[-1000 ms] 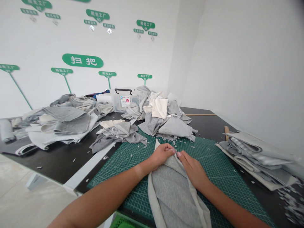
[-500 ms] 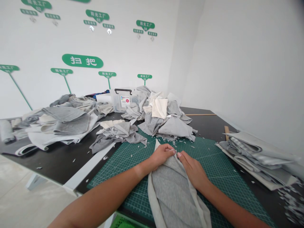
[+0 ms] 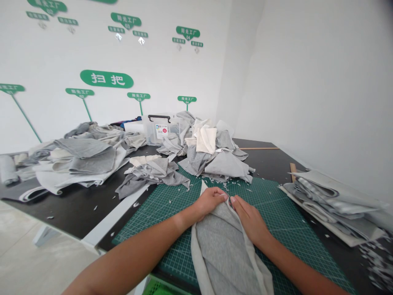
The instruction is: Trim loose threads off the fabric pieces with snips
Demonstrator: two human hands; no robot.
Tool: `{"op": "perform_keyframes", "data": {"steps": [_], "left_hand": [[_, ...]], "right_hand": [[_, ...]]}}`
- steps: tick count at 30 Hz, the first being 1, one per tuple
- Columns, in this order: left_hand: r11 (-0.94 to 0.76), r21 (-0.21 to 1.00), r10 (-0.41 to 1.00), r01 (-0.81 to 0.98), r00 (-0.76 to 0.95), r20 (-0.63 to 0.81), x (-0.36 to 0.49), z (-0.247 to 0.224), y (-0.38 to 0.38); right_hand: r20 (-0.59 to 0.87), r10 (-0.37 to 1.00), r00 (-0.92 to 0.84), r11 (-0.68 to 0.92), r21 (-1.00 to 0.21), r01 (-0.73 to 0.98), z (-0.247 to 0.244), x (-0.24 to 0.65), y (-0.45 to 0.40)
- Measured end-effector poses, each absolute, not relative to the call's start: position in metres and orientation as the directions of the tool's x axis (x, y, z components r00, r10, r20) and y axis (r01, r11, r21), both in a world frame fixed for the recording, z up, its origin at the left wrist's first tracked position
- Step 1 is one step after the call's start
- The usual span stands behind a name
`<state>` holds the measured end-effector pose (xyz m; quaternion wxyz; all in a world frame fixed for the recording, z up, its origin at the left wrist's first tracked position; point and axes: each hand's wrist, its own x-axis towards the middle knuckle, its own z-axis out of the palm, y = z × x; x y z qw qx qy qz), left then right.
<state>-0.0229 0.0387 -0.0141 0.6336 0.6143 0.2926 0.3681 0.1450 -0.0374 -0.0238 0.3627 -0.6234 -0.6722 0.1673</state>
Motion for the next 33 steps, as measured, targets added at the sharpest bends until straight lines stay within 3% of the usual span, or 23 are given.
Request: {"op": "perform_keyframes", "data": {"steps": [10,33], "left_hand": [[-0.052,0.993,0.828,-0.103,0.552,0.101,-0.023,-0.016,0.04],[-0.138,0.989,0.822,-0.046,0.551,0.141,-0.02,-0.026,0.045]], "right_hand": [[0.207,0.973,0.098,0.102,-0.775,0.624,-0.011,0.145,-0.036],[0.29,0.945,0.149,0.121,-0.736,0.666,-0.019,0.15,-0.026]]}}
